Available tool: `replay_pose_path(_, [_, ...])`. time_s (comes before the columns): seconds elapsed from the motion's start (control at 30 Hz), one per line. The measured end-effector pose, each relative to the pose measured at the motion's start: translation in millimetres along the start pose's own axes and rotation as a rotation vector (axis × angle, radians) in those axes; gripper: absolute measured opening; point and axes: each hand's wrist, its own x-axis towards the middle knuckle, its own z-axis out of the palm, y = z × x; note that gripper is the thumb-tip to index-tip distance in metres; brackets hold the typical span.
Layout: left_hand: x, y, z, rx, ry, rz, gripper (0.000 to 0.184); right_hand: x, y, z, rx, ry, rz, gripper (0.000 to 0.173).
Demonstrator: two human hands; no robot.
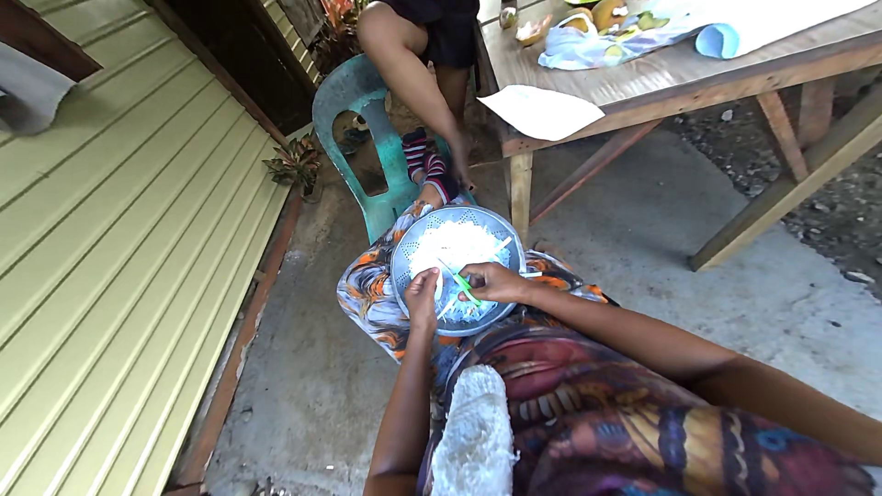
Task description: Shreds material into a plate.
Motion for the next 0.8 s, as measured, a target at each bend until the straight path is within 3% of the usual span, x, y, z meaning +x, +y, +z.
replay_pose_path(0.53, [1.5,-1.1,-0.5,-0.01,-0.002,0.005,0.013,1.4,0.9,1.2,-0.025,0.035,0.016,0.039])
replay_pose_path(0.8, [1.3,-0.6,-0.5,-0.016,0.01,0.001,0.012,0.6,0.4,0.5,-0.032,-0.022,0.01,0.049])
